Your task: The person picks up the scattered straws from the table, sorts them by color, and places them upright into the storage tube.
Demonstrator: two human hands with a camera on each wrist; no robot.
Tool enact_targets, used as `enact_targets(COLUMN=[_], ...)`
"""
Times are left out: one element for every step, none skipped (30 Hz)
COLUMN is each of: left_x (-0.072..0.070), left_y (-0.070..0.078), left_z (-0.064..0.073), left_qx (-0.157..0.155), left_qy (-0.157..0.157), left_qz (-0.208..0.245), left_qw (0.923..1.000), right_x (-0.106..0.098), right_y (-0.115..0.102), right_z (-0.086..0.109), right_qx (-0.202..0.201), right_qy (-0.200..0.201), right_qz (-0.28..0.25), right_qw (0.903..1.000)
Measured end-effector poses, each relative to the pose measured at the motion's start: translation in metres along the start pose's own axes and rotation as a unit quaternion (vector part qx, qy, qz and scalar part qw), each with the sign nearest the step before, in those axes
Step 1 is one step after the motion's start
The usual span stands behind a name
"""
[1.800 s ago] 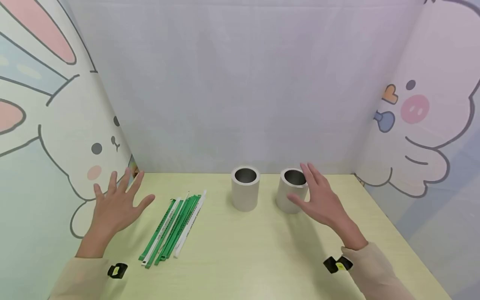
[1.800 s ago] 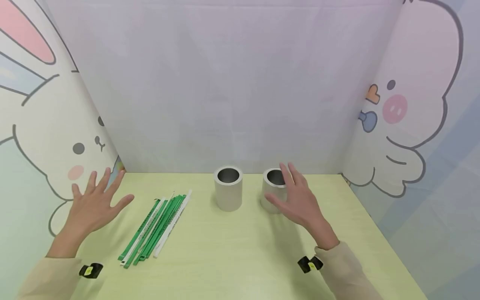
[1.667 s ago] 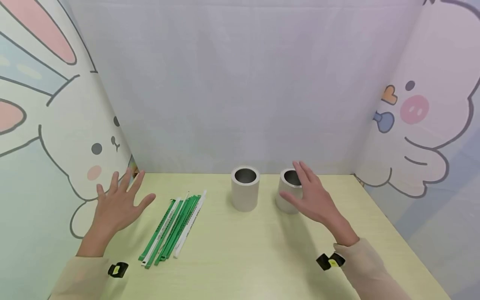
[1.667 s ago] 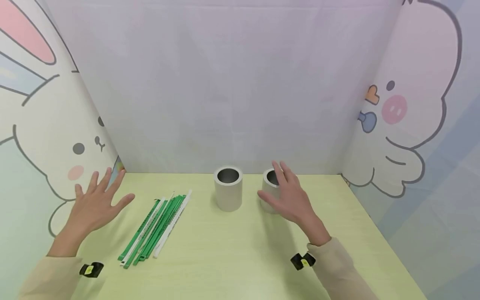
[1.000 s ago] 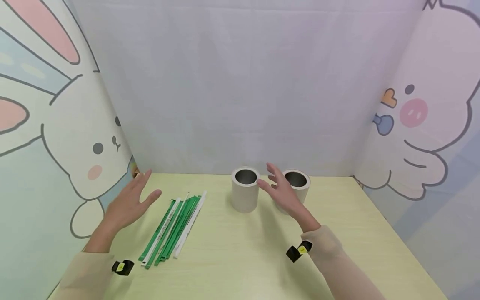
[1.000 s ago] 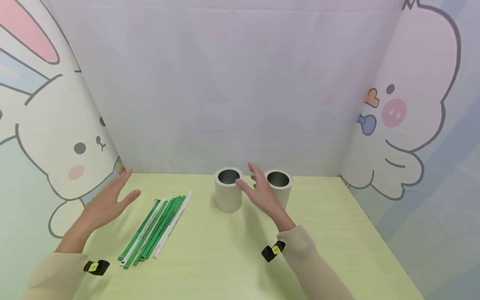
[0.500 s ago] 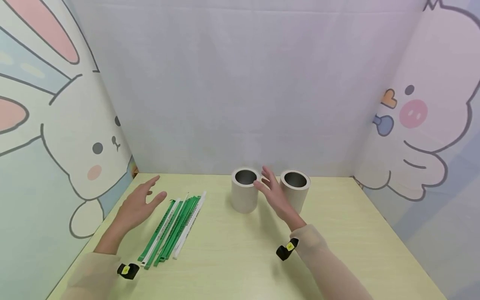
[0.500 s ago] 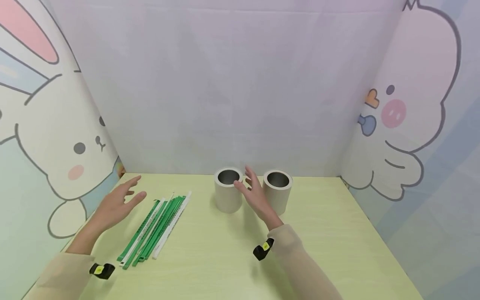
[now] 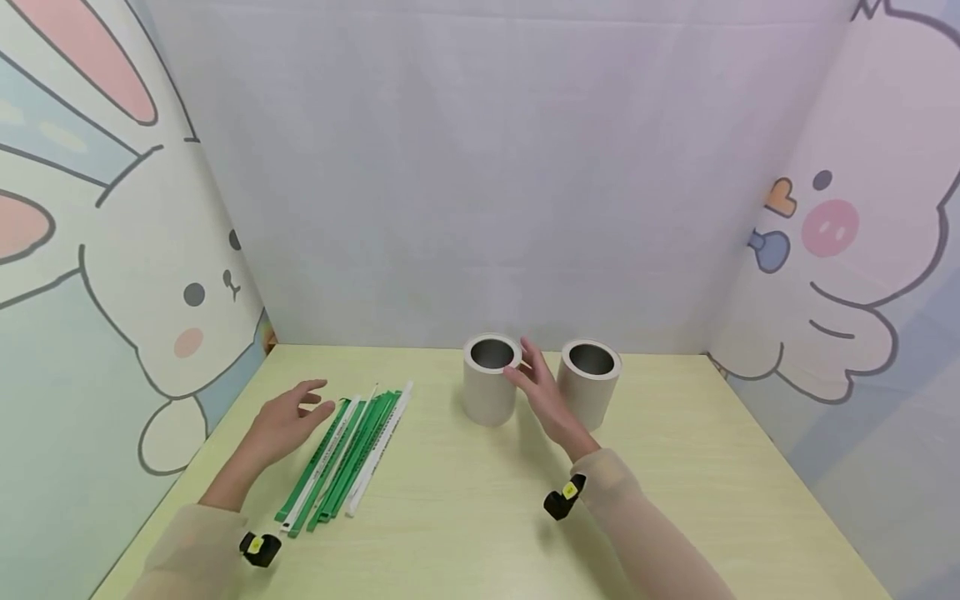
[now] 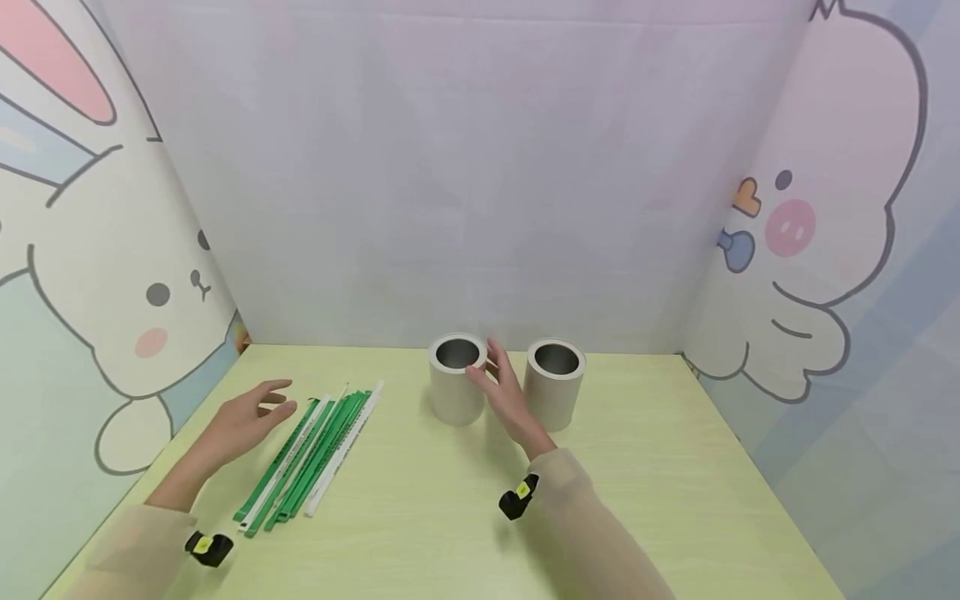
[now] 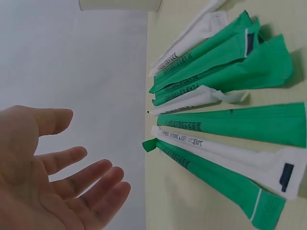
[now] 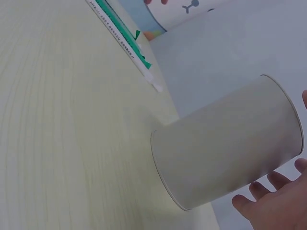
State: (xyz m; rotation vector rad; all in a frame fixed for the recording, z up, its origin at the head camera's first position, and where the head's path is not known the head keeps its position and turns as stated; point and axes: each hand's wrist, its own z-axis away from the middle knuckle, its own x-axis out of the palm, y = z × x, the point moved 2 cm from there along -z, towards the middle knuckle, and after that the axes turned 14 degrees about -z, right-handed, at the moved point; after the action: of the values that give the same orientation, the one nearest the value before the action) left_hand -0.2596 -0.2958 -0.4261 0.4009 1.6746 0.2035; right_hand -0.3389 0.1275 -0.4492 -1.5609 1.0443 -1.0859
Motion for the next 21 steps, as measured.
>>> enact_targets(left_x=[0.002,0.004,0.005,0.007,0.009,0.010,0.012,0.013,0.014,0.014,0.015,0.015,0.015,0.016,0.016,0.017,0.017,0.018,0.019,0.020,0.020], left_y=[-0.001,-0.003,-0.004,-0.006,-0.007,-0.009,-0.010,-0.011,-0.013,-0.014,-0.015,-0.016,-0.018,-0.019,-0.020,-0.022,-0.023,-0.024,-0.025,-0.026,-0.027], left_z=[0.001,0.001,0.002,0.002,0.002,0.002,0.003,0.003,0.003,0.004,0.004,0.005,0.005,0.005,0.005,0.005,0.005,0.005,0.005,0.005,0.005], left_qx=[-0.002,-0.002,-0.002,-0.001,0.000,0.000,0.000,-0.001,-0.002,-0.006,-0.009,-0.012,-0.015,-0.016,-0.017,-0.017,-0.016,-0.015,-0.015,-0.015,-0.015], left_qy=[-0.004,-0.008,-0.012,-0.016,-0.021,-0.026,-0.030,-0.035,-0.040,-0.045,-0.049,-0.052,-0.055,-0.058,-0.061,-0.063,-0.065,-0.067,-0.068,-0.070,-0.071], left_qz=[-0.002,-0.004,-0.008,-0.011,-0.013,-0.016,-0.019,-0.022,-0.025,-0.028,-0.031,-0.036,-0.038,-0.041,-0.043,-0.045,-0.046,-0.047,-0.047,-0.046,-0.046], left_qw=[1.0000,1.0000,0.9999,0.9998,0.9997,0.9995,0.9994,0.9991,0.9989,0.9986,0.9983,0.9980,0.9976,0.9973,0.9971,0.9968,0.9967,0.9965,0.9964,0.9964,0.9963], right_x=[0.000,0.001,0.001,0.002,0.002,0.002,0.003,0.003,0.003,0.003,0.004,0.004,0.005,0.006,0.006,0.007,0.007,0.008,0.008,0.008,0.008], right_y=[0.001,0.001,0.001,0.002,0.002,0.003,0.003,0.003,0.004,0.004,0.004,0.004,0.004,0.004,0.004,0.004,0.004,0.004,0.005,0.006,0.007], right_z=[0.000,0.000,-0.001,-0.001,-0.002,-0.003,-0.003,-0.003,-0.004,-0.004,-0.004,-0.004,-0.004,-0.005,-0.005,-0.005,-0.005,-0.005,-0.005,-0.005,-0.006], right_qx=[-0.001,-0.003,-0.005,-0.007,-0.010,-0.012,-0.014,-0.015,-0.016,-0.017,-0.017,-0.017,-0.017,-0.018,-0.020,-0.021,-0.023,-0.025,-0.026,-0.026,-0.025], right_qy=[-0.001,-0.001,-0.001,-0.001,-0.002,-0.002,-0.001,-0.001,-0.001,-0.002,-0.001,0.000,0.000,0.000,0.000,0.000,0.001,0.001,0.000,-0.001,-0.003], right_qz=[-0.001,-0.003,-0.005,-0.007,-0.008,-0.009,-0.010,-0.011,-0.012,-0.012,-0.012,-0.011,-0.011,-0.011,-0.011,-0.011,-0.011,-0.011,-0.012,-0.012,-0.010], right_qw=[1.0000,1.0000,1.0000,1.0000,0.9999,0.9999,0.9998,0.9998,0.9998,0.9998,0.9998,0.9998,0.9998,0.9998,0.9997,0.9997,0.9997,0.9996,0.9996,0.9996,0.9996])
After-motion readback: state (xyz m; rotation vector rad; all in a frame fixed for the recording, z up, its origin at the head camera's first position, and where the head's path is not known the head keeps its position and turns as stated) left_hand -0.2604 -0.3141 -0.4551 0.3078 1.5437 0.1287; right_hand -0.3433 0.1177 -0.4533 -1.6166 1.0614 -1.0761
